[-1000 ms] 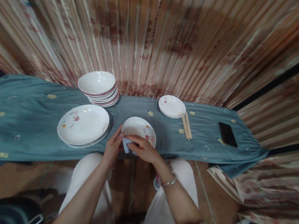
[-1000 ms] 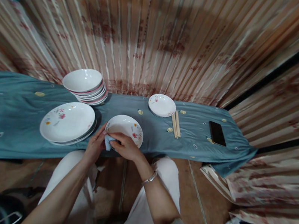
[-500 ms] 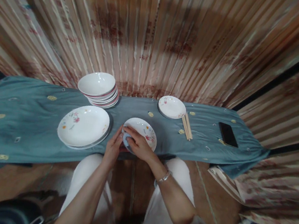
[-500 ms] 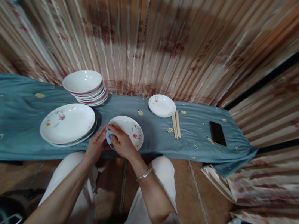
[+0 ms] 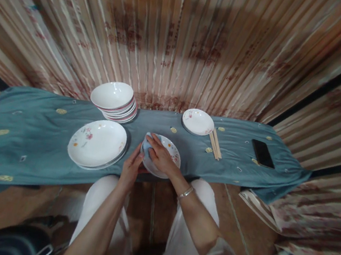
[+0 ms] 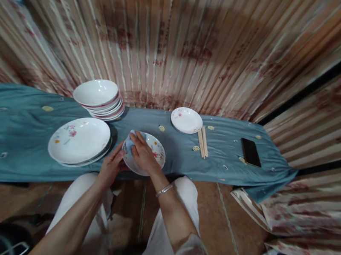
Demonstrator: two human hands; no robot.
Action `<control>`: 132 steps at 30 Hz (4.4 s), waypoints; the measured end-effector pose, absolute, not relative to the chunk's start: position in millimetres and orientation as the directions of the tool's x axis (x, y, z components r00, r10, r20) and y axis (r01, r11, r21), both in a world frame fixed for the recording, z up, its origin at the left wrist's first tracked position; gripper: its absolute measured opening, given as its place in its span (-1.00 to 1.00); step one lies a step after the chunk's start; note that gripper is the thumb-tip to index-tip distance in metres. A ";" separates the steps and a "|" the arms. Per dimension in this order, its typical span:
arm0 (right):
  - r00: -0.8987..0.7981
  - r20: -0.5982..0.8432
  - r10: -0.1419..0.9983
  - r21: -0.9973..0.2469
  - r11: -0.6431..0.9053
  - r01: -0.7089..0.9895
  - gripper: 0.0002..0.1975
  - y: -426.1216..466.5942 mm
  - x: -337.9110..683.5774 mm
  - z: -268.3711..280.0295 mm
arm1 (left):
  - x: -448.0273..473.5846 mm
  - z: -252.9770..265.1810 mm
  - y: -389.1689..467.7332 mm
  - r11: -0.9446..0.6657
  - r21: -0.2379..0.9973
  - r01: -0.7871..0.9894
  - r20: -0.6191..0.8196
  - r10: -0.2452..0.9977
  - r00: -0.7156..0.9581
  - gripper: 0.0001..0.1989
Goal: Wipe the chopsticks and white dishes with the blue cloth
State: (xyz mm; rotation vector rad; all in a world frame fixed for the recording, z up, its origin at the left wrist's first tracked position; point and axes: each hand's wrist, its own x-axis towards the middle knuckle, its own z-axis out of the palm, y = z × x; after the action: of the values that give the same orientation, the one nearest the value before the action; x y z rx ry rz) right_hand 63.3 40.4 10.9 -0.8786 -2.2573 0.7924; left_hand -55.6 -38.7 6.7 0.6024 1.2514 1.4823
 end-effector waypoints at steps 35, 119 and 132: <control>-0.519 0.135 0.844 -0.176 0.536 0.826 -0.68 29.8 127.1 5.9 | -54.2 6.2 -38.6 0.095 0.910 -0.404 -0.239 0.916 -0.322 -0.29; -0.650 0.189 0.736 -0.438 0.655 0.615 -0.78 -31.5 114.4 83.2 | -50.9 16.7 -59.0 -0.077 0.974 0.211 0.153 0.916 -0.370 -0.46; -0.542 0.250 0.803 -0.764 0.507 0.398 -0.80 -17.5 152.9 85.2 | -45.8 51.2 -36.8 -0.380 0.667 0.641 0.359 0.918 0.169 -0.84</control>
State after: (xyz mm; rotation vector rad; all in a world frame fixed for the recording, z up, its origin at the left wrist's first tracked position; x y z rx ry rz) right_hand 152.9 -17.5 85.2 -0.9782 -2.1528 0.8782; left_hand -45.8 -36.8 51.2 2.0906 1.4803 1.0520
